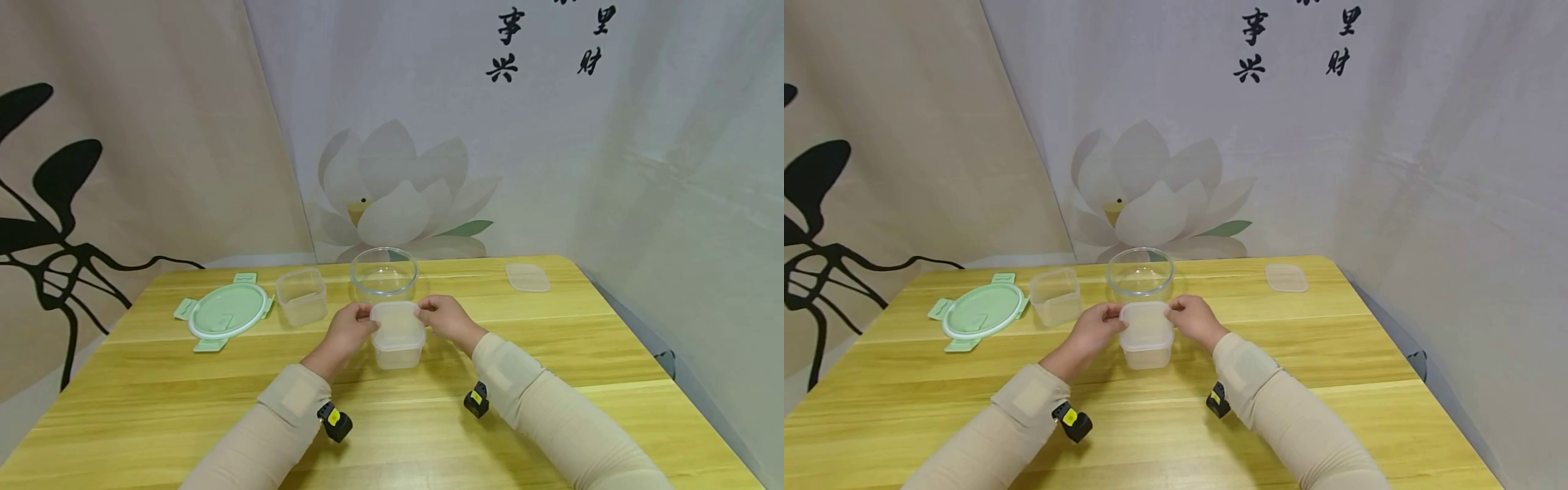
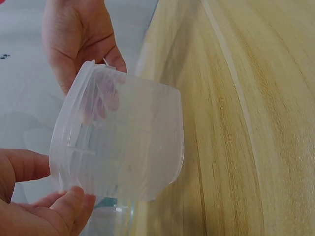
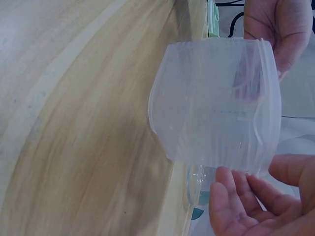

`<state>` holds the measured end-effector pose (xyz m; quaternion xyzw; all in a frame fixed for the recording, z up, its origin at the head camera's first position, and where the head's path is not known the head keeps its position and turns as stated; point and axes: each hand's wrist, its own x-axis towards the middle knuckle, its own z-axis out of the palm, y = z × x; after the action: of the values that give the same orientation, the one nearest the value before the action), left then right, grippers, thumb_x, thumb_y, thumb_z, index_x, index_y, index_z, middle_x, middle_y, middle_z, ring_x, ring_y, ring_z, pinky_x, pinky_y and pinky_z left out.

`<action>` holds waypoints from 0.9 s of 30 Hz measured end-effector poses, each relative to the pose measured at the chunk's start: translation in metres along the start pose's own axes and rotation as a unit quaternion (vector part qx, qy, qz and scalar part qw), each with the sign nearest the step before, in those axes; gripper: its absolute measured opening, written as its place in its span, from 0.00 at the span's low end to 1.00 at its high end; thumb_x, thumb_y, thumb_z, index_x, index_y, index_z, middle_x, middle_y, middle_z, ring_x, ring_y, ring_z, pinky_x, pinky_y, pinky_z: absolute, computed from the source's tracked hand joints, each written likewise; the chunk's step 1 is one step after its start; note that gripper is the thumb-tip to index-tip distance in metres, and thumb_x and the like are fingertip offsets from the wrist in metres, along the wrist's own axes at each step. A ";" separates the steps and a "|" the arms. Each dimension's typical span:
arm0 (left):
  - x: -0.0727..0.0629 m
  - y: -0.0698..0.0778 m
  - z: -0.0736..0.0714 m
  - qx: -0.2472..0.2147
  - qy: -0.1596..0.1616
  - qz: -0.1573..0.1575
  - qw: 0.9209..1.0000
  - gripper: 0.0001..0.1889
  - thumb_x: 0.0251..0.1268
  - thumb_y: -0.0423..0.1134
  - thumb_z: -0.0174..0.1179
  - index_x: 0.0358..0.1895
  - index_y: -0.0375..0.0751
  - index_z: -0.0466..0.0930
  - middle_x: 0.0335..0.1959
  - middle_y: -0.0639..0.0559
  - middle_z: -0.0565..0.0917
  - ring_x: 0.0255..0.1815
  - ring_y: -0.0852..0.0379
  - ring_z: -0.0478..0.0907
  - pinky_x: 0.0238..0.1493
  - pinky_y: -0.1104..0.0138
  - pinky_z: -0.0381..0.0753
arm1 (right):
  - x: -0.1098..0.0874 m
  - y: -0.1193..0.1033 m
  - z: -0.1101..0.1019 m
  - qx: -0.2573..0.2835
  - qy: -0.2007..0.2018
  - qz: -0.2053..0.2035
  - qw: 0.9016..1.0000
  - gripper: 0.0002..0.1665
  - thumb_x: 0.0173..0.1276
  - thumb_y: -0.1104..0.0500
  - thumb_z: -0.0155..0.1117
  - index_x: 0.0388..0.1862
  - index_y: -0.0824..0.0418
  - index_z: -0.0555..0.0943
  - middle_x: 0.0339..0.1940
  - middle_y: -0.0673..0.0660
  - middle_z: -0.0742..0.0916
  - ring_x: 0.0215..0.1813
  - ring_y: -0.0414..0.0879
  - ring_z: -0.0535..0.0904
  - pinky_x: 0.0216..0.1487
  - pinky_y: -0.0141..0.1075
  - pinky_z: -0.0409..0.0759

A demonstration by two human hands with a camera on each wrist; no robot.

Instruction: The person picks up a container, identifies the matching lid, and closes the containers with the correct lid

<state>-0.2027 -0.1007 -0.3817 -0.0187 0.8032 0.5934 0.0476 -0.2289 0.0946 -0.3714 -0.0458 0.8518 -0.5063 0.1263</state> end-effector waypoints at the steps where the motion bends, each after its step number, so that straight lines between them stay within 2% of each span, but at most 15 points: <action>1: 0.000 0.000 0.000 0.000 -0.001 -0.001 1.000 0.18 0.68 0.27 0.54 0.59 0.23 0.70 0.55 0.31 0.75 0.57 0.39 0.74 0.58 0.53 0.75 | 0.000 0.000 0.000 0.000 0.000 0.001 1.000 0.15 0.75 0.60 0.54 0.52 0.67 0.79 0.47 0.60 0.84 0.50 0.52 0.80 0.49 0.50 0.82; 16: -0.001 -0.004 0.000 0.000 -0.009 -0.008 1.000 0.17 0.68 0.28 0.54 0.57 0.24 0.72 0.53 0.34 0.77 0.55 0.42 0.75 0.57 0.52 0.75 | 0.001 0.002 -0.001 0.001 -0.009 0.010 1.000 0.18 0.75 0.59 0.54 0.57 0.67 0.78 0.52 0.61 0.84 0.52 0.54 0.80 0.55 0.51 0.79; 22: 0.000 -0.003 -0.001 0.012 -0.013 -0.023 1.000 0.20 0.68 0.31 0.55 0.60 0.26 0.70 0.56 0.34 0.76 0.57 0.41 0.73 0.59 0.52 0.74 | 0.002 0.002 -0.002 0.006 -0.012 0.026 1.000 0.19 0.75 0.57 0.53 0.58 0.66 0.78 0.52 0.61 0.83 0.49 0.53 0.81 0.56 0.53 0.78; 27: 0.006 -0.001 0.000 -0.006 -0.012 -0.041 0.999 0.20 0.71 0.36 0.52 0.61 0.28 0.71 0.58 0.36 0.75 0.59 0.42 0.72 0.61 0.52 0.72 | 0.005 0.004 -0.001 0.032 -0.017 0.050 0.998 0.19 0.77 0.55 0.49 0.57 0.65 0.78 0.54 0.61 0.82 0.53 0.54 0.81 0.57 0.54 0.77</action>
<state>-0.2083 -0.1006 -0.3830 -0.0447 0.7978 0.5957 0.0812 -0.2339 0.0967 -0.3751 -0.0078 0.8344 -0.5254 0.1667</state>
